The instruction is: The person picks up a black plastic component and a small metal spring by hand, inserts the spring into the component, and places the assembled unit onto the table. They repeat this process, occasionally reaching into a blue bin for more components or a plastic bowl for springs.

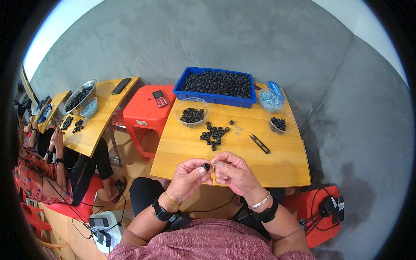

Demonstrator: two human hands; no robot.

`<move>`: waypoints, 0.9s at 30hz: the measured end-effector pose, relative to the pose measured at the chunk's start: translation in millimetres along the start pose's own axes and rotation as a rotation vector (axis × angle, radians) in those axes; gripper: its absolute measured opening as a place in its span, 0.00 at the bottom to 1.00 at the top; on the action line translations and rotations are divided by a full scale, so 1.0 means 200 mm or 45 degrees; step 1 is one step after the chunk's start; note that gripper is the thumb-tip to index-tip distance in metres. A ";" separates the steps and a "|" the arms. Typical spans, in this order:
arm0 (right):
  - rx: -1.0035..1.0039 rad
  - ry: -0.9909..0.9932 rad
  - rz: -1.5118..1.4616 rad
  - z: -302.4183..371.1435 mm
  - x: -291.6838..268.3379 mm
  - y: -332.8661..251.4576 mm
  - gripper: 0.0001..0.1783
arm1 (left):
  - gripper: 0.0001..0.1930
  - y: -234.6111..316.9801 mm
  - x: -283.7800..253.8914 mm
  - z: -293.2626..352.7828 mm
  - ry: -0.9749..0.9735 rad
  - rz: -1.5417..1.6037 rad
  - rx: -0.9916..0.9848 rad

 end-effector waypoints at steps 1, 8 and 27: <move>-0.027 0.008 0.005 0.00 0.00 0.01 0.06 | 0.10 -0.01 0.01 0.00 0.010 0.024 0.004; -0.121 0.094 0.023 0.00 0.02 0.02 0.05 | 0.10 -0.03 0.01 0.02 0.008 0.138 0.022; -0.192 0.249 0.256 -0.04 -0.03 0.15 0.06 | 0.09 -0.05 -0.03 0.02 0.194 0.152 0.001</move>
Point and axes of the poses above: each hand's wrist, its own z-axis away from the middle knuckle, its own x-axis out of the palm, y = z × x, the point moved 4 cm from there along -z, towards the middle knuckle, and after that the axes turned 7 degrees about -y, right-handed, at the moved point
